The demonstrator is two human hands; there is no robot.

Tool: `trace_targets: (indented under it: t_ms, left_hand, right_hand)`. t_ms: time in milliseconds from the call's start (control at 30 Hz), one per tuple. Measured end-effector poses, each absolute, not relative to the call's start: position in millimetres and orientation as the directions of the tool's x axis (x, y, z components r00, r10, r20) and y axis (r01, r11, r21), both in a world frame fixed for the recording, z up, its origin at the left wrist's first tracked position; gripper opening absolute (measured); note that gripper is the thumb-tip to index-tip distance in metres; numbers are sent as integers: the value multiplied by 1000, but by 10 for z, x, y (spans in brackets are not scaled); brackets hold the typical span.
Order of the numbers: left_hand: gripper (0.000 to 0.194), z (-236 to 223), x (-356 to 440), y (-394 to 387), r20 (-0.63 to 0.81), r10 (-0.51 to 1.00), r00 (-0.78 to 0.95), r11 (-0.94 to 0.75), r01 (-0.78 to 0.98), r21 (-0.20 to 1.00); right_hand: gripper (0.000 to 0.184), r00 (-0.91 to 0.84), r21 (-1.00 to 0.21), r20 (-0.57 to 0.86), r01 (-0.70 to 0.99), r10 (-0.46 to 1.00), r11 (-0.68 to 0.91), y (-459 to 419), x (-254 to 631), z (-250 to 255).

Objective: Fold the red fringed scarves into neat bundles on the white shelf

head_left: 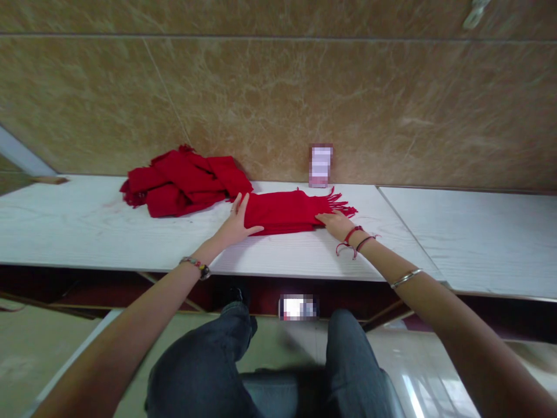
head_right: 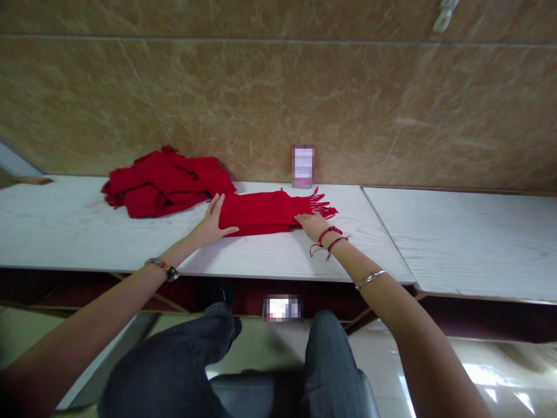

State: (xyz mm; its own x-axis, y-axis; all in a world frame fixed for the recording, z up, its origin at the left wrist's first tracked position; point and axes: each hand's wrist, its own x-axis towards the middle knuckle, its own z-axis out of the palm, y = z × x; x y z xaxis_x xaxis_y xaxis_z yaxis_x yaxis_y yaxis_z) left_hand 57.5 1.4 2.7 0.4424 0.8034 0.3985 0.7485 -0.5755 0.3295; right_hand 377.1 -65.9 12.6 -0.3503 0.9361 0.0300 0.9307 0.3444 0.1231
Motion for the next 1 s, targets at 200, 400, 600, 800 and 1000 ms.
trace_targets:
  t_ms: [200,400,600,800,1000]
  left_hand:
    - [119,-65,600,89,427,873,237,-477,601,641]
    - [112,-39,846,-3,283,910,302,-406,516,754]
    - [84,75,810,36,345,899,271,-435,647,626]
    - [73,80,398,13,425,880,212,-398,817,417]
    - [65,303,-394,-20,232,947,221,-237,971,40]
  right_hand:
    - [56,-381,103,-31,919,924,382,-1018,4062,65]
    - [57,-325,109,90,943,941,315,-1062,3991,65]
    - [57,-368,144,-35,918,929,369,-887,3988,68]
    - [59,-386,203,-8,903,923,379,-967,4372,1]
    - [56,-221,229,49,952,974,204,-1225,5117,-112]
